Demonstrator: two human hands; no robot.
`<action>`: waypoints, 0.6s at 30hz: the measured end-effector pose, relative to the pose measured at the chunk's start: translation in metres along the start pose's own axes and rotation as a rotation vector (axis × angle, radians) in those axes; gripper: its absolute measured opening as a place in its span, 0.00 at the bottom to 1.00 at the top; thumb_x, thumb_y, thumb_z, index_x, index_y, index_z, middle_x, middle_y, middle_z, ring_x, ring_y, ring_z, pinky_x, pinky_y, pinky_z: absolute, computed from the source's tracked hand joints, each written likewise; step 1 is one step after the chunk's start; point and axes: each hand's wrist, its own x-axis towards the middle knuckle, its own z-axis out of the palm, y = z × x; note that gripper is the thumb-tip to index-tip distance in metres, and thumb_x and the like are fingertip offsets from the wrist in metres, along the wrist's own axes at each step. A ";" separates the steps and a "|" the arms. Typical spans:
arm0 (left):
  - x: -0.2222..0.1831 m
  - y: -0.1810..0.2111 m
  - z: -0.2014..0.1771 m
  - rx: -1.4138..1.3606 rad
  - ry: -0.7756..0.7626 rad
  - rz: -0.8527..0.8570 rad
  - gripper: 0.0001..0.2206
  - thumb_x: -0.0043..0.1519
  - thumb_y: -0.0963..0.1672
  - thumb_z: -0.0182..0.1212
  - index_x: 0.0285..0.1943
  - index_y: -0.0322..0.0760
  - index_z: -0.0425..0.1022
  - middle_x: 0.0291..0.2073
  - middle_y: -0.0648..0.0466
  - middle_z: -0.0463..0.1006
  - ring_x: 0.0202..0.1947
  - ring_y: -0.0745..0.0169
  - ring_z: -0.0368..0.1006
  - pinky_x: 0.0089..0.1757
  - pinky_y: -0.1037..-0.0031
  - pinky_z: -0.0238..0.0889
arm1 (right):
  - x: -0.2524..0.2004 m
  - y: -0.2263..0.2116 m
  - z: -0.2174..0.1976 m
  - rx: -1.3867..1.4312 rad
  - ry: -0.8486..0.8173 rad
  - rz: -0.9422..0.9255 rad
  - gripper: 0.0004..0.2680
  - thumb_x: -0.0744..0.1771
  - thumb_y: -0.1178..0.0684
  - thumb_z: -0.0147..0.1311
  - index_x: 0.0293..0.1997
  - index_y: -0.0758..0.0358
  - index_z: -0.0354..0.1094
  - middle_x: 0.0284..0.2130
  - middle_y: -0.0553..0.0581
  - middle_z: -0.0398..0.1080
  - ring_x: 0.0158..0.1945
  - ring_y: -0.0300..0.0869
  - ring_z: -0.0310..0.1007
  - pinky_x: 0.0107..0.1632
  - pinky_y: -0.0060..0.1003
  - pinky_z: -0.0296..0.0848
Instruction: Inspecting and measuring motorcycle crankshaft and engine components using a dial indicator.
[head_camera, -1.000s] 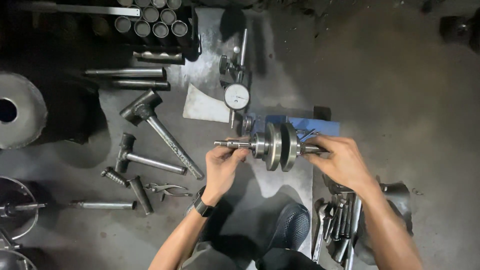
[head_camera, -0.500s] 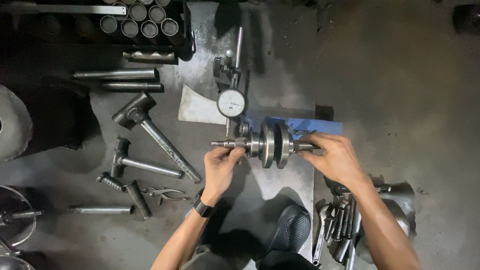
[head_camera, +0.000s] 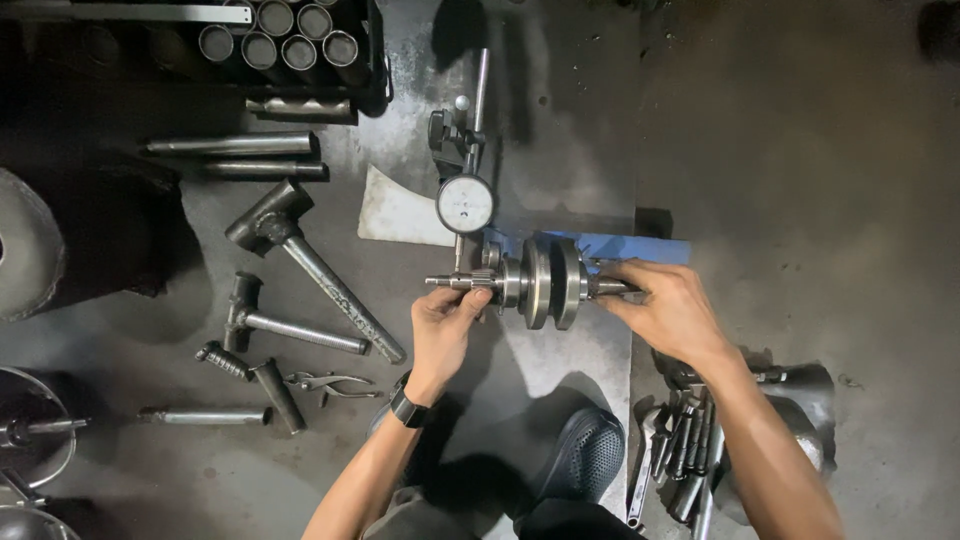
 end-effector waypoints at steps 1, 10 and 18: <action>0.001 -0.003 -0.001 0.002 0.000 -0.001 0.09 0.62 0.43 0.69 0.44 0.28 0.84 0.28 0.58 0.79 0.28 0.74 0.67 0.31 0.80 0.61 | 0.000 0.002 0.001 0.002 0.000 0.001 0.15 0.60 0.54 0.65 0.48 0.65 0.75 0.42 0.62 0.79 0.43 0.52 0.81 0.42 0.43 0.78; 0.005 -0.026 -0.010 -0.013 -0.024 -0.026 0.10 0.63 0.41 0.69 0.49 0.24 0.83 0.34 0.56 0.80 0.31 0.73 0.68 0.33 0.79 0.62 | -0.002 0.000 -0.002 0.001 -0.016 0.062 0.18 0.59 0.51 0.68 0.52 0.66 0.74 0.45 0.63 0.78 0.49 0.51 0.78 0.49 0.44 0.75; 0.002 -0.017 0.008 -0.256 -0.152 0.118 0.37 0.61 0.46 0.69 0.76 0.27 0.55 0.65 0.54 0.69 0.65 0.65 0.65 0.62 0.72 0.58 | -0.015 0.074 0.029 0.820 0.089 0.308 0.18 0.68 0.43 0.54 0.50 0.72 0.75 0.39 0.60 0.80 0.38 0.45 0.80 0.44 0.38 0.80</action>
